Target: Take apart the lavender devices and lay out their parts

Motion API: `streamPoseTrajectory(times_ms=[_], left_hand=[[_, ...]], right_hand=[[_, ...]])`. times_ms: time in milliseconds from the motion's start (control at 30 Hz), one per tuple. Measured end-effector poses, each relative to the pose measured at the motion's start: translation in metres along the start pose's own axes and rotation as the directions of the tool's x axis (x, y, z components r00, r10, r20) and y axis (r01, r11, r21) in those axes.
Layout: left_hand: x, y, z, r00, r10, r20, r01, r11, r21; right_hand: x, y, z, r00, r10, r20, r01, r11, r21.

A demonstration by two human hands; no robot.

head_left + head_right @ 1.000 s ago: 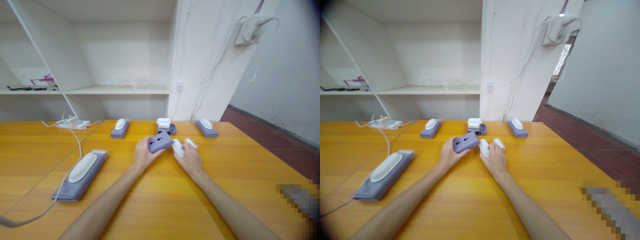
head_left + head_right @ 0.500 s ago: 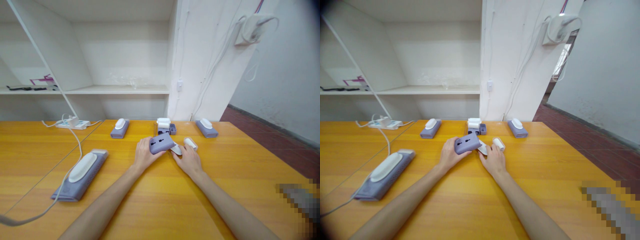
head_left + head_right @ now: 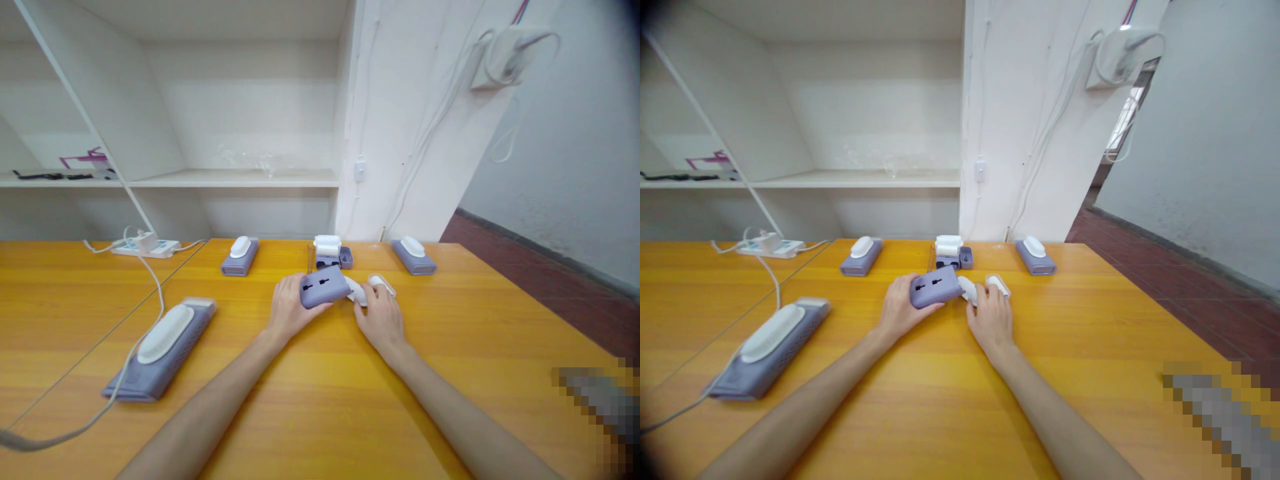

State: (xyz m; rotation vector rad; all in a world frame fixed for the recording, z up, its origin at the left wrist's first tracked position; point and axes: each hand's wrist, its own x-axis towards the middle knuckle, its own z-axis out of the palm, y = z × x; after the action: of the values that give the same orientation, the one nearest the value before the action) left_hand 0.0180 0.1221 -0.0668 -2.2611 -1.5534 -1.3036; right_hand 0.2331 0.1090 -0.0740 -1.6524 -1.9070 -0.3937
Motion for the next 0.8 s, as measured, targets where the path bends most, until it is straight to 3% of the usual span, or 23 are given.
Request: streamPoseTrajectory(times_ms=[133,333,800], left_hand=[[0.0,0.0,0.0,1.0,0.018,-0.002,-0.018,1.0,-0.021],[0.0,0.002,-0.002,0.995,0.095,0.021,-0.093,0.991,-0.099],[-0.001,0.001,-0.003,0.986,0.163,0.044,-0.157,0.981,-0.111]], right_hand=[[-0.001,-0.001,-0.001,0.997,0.016,-0.075,0.003,0.968,0.251],[-0.006,-0.009,0.0,0.998,0.055,-0.035,-0.021,0.782,0.623],[-0.003,-0.009,0.005,0.953,0.165,0.256,-0.3,0.363,0.882]])
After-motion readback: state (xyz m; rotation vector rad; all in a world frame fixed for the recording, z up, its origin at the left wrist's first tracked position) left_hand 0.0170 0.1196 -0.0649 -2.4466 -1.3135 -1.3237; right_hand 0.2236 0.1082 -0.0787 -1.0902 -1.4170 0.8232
